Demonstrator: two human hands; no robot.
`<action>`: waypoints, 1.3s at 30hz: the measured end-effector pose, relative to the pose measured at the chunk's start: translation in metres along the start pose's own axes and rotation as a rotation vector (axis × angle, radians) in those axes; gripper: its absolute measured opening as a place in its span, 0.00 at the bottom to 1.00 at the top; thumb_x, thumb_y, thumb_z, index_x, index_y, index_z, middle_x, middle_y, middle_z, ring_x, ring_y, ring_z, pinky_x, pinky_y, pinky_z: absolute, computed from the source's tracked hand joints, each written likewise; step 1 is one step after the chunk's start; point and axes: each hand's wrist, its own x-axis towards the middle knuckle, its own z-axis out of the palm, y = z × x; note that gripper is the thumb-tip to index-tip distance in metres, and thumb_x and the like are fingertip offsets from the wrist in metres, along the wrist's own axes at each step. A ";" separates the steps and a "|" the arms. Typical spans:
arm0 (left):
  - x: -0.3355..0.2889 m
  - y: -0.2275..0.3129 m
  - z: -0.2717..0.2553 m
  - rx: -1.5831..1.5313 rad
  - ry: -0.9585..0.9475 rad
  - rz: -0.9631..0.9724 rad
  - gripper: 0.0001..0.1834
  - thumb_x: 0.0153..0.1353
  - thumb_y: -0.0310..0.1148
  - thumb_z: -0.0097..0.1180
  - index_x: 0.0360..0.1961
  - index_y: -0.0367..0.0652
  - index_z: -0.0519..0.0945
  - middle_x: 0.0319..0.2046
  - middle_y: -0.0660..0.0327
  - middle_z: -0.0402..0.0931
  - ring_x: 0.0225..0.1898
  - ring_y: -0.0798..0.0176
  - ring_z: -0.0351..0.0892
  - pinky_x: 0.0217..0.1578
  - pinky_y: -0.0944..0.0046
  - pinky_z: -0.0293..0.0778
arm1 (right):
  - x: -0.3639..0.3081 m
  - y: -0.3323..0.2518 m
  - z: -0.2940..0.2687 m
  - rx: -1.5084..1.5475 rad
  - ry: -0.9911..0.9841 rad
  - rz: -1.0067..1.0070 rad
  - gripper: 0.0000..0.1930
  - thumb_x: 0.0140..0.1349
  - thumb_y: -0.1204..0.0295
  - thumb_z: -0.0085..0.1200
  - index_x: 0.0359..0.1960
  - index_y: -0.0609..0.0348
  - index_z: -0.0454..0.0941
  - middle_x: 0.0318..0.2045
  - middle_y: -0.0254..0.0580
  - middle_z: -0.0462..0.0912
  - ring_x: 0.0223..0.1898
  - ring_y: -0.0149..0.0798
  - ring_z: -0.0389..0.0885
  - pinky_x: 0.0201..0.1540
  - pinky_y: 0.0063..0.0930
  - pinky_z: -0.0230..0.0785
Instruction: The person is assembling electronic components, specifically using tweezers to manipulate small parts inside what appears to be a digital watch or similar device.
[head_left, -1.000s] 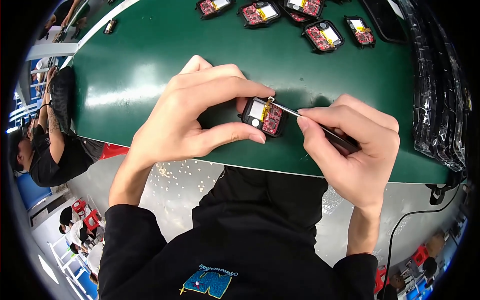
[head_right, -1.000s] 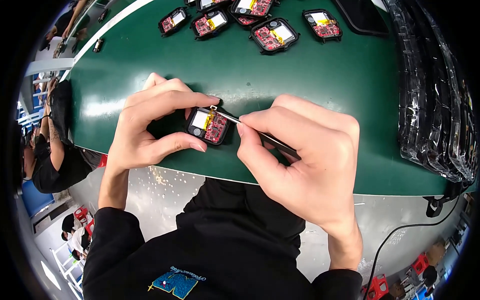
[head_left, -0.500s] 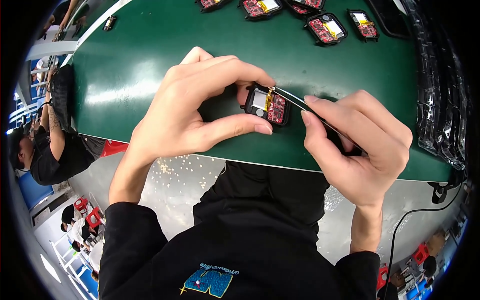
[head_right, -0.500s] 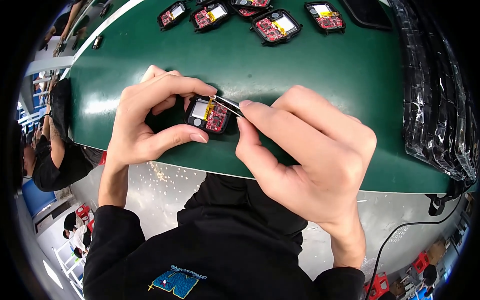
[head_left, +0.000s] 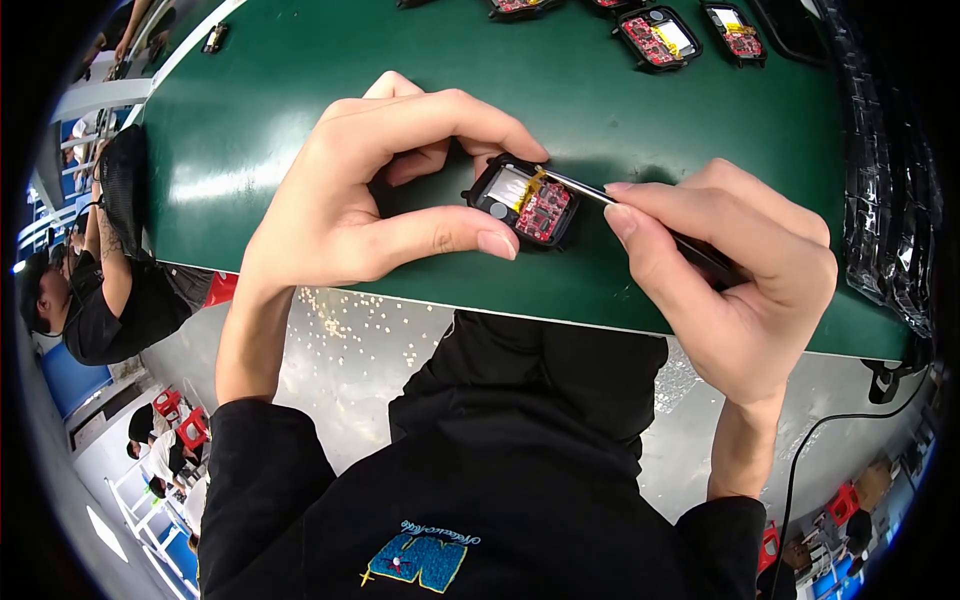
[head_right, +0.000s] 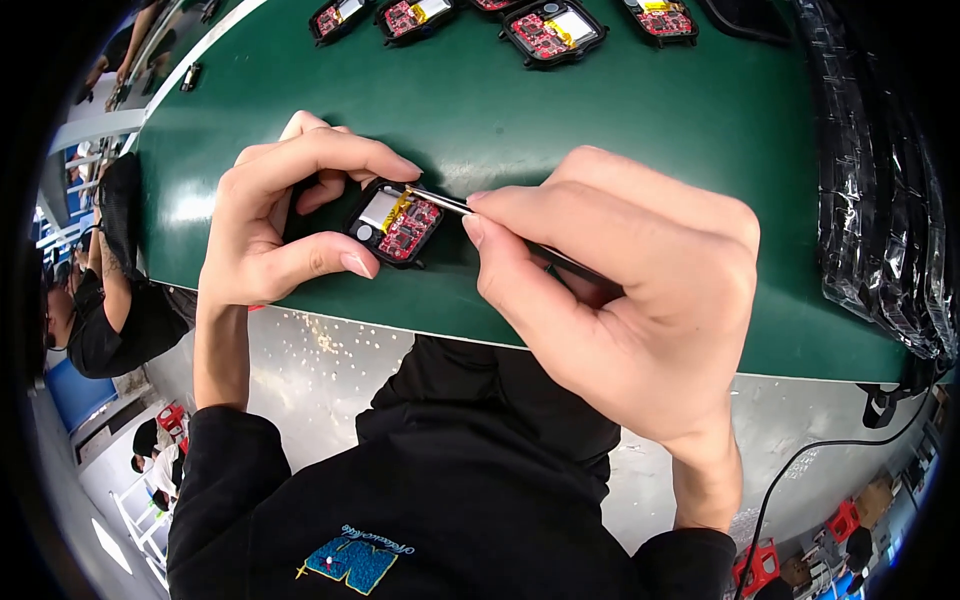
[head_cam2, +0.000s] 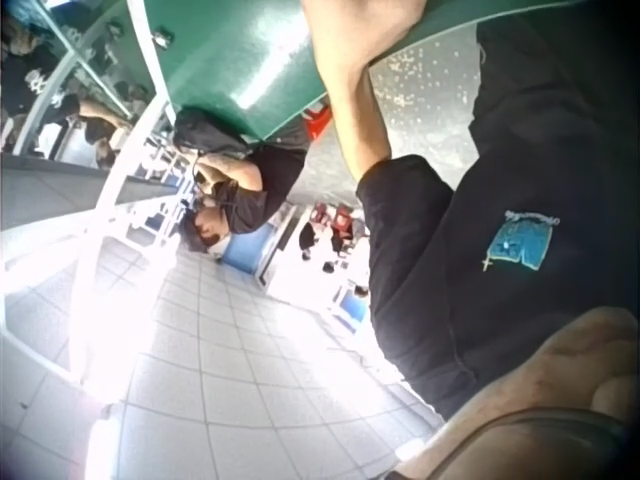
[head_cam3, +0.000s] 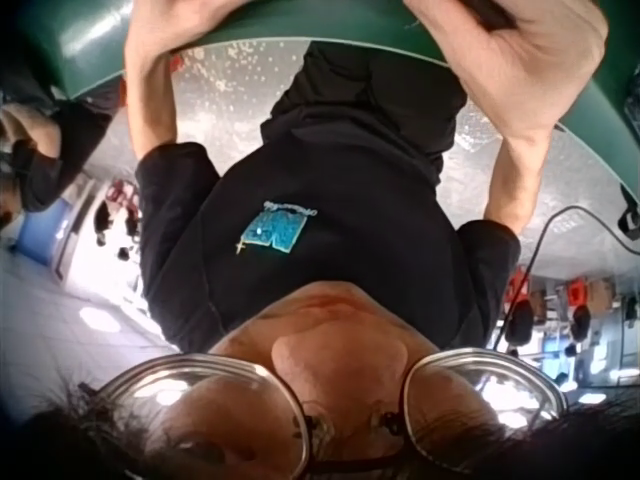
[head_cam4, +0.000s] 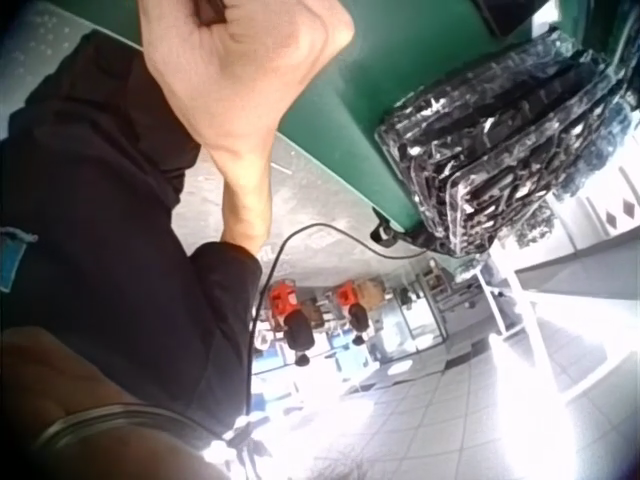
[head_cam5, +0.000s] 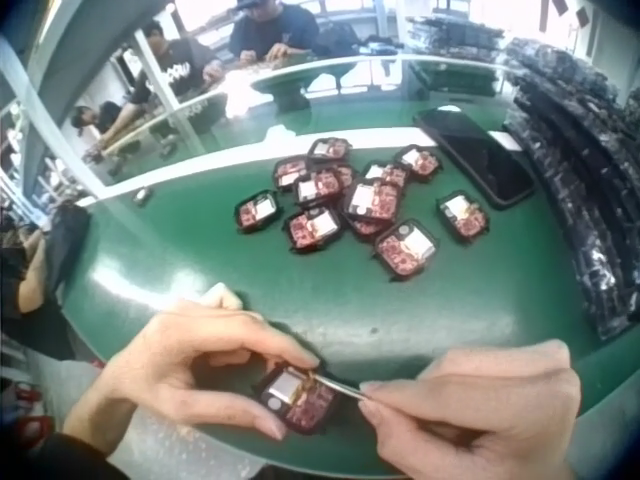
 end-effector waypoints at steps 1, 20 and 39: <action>0.000 -0.001 -0.001 -0.026 -0.021 -0.004 0.39 0.42 0.54 0.86 0.53 0.39 0.92 0.37 0.64 0.87 0.35 0.66 0.69 0.41 0.63 0.64 | 0.000 0.000 -0.001 0.048 -0.029 0.051 0.09 0.57 0.88 0.73 0.39 0.67 0.94 0.23 0.33 0.82 0.21 0.22 0.74 0.24 0.19 0.57; 0.003 -0.001 -0.004 0.084 -0.105 0.093 0.38 0.47 0.58 0.82 0.51 0.38 0.92 0.38 0.62 0.89 0.34 0.67 0.73 0.39 0.63 0.59 | -0.002 0.002 0.001 0.087 -0.074 0.086 0.08 0.57 0.88 0.71 0.38 0.68 0.94 0.22 0.32 0.81 0.21 0.20 0.70 0.24 0.20 0.54; 0.007 0.001 -0.001 0.120 -0.096 0.184 0.29 0.50 0.51 0.81 0.44 0.37 0.91 0.38 0.58 0.91 0.36 0.59 0.85 0.49 0.59 0.66 | -0.004 0.001 0.001 0.051 -0.071 0.028 0.10 0.55 0.89 0.70 0.38 0.68 0.94 0.22 0.33 0.83 0.20 0.21 0.72 0.23 0.19 0.55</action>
